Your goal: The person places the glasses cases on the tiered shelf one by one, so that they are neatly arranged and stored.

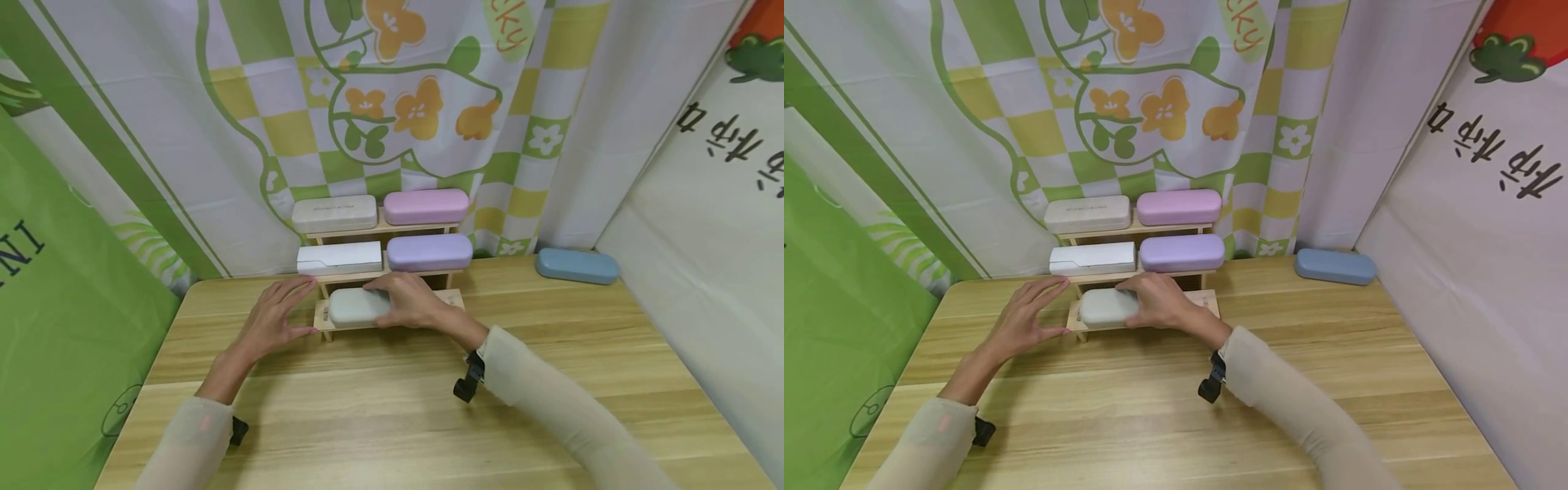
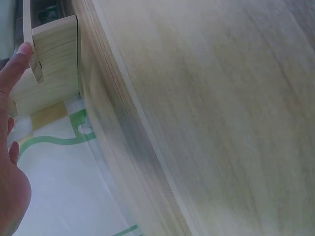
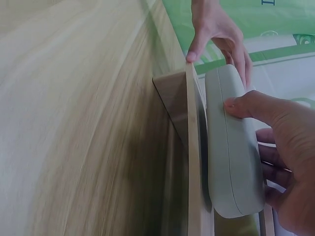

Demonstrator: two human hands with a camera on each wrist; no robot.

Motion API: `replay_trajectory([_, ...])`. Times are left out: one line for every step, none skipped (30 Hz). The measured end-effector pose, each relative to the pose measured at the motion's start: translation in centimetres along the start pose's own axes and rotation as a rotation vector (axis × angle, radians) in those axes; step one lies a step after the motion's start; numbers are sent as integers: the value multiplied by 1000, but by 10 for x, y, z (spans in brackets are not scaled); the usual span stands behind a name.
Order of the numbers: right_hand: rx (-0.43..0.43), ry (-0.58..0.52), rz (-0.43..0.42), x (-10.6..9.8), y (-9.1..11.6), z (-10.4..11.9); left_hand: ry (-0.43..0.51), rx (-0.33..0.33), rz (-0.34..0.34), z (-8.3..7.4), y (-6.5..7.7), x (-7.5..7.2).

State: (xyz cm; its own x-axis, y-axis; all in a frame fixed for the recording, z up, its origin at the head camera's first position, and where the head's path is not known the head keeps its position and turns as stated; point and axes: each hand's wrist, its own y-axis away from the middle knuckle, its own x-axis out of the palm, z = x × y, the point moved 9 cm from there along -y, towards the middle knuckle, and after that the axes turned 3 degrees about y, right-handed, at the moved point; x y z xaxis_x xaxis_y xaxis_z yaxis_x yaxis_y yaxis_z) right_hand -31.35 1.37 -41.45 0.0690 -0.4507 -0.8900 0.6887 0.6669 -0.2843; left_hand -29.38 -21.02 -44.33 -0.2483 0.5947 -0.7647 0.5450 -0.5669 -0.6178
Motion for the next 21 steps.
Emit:
replay_trajectory([4, -1, 1, 1, -1, 1, 3, 1, 0, 0, 0, 0])
replay_trajectory([8, 1, 1, 2, -2, 2, 5, 1, 0, 0, 0, 0])
replay_trajectory([12, 2, 2, 3, -4, 3, 7, 0, 0, 0, 0, 0])
replay_trajectory([17, 4, 4, 4, -5, 3, 8, -3, 1, 1, 0, 0])
replay_trajectory([20, 4, 5, 5, -6, 4, 9, -8, 3, 1, 0, 0])
replay_trajectory([22, 8, 4, 6, -8, 5, 8, -13, 6, 1, 0, 1])
replay_trajectory([23, 12, 3, 7, -9, 6, 7, -17, 10, 2, 0, 1])
replay_trajectory([21, 15, 0, 8, -10, 7, 6, -22, 13, 2, 0, 1])
replay_trajectory([17, 19, -2, 9, -11, 8, 4, -27, 18, 3, 0, 1])
replay_trajectory([14, 27, -5, 10, -12, 9, 2, -31, 22, 3, 0, 1])
replay_trajectory([9, 30, -9, 11, -13, 10, 1, -35, 25, 3, 1, 2])
replay_trajectory([5, 33, -12, 12, -14, 11, -1, -37, 28, 3, 1, 2])
replay_trajectory([-1, 32, -17, 13, -15, 13, -3, -39, 30, 3, 1, 2])
replay_trajectory([-7, 34, -21, 13, -15, 14, -4, -41, 32, 4, 1, 2])
replay_trajectory([-9, 35, -22, 15, -15, 15, -4, -43, 34, 4, 1, 2])
replay_trajectory([-11, 33, -22, 16, -16, 16, -4, -46, 35, 4, 1, 2])
replay_trajectory([-15, 31, -25, 17, -16, 16, -5, -49, 36, 4, 1, 2])
replay_trajectory([-18, 33, -27, 18, -17, 17, -4, -52, 37, 4, 1, 2])
replay_trajectory([-23, 36, -29, 18, -17, 18, -4, -54, 36, 4, 1, 2])
replay_trajectory([-26, 43, -29, 19, -18, 19, -4, -56, 37, 4, 1, 1])
replay_trajectory([-33, 47, -31, 20, -19, 20, -4, -57, 36, 5, 1, 1])
